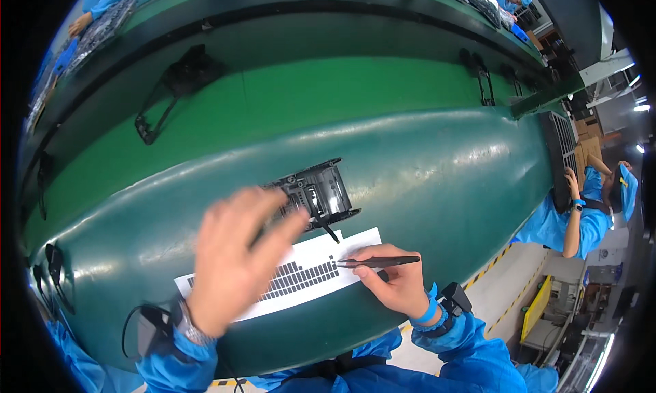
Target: Assembling electronic components into a plastic housing on a factory conveyor belt.
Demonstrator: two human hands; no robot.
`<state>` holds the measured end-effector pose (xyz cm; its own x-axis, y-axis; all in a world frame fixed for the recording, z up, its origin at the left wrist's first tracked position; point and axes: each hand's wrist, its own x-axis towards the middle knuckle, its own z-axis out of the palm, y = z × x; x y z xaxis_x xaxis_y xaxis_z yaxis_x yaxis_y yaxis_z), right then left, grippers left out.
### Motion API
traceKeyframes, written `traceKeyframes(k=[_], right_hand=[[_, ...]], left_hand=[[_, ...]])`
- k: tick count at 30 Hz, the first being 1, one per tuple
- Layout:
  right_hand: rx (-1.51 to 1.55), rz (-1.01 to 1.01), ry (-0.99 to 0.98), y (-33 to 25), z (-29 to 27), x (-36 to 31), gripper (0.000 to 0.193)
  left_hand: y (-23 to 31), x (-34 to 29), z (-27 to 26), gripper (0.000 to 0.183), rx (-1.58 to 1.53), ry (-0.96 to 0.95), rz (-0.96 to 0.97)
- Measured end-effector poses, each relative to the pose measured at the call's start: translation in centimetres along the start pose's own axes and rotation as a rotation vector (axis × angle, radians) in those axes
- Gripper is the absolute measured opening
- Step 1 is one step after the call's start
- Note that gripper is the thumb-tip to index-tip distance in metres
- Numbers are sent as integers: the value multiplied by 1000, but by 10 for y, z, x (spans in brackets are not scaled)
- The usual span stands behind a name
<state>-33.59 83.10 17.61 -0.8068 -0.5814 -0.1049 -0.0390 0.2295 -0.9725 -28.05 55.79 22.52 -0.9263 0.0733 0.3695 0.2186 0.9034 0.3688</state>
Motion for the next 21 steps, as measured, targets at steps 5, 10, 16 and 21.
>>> traceKeyframes(k=[5,10,16,21], right_hand=[[-92,-31,25,-1,2,-2,18],[-92,-138,86,10,3,-1,20],[-95,-84,30,4,3,-2,15],[-120,-138,44,8,3,0,16]], left_hand=[[16,-39,31,34,43,-186,130],[14,-41,36,33,18,-254,52],[10,-44,37,33,24,-278,58],[11,-45,38,33,13,-285,48]])
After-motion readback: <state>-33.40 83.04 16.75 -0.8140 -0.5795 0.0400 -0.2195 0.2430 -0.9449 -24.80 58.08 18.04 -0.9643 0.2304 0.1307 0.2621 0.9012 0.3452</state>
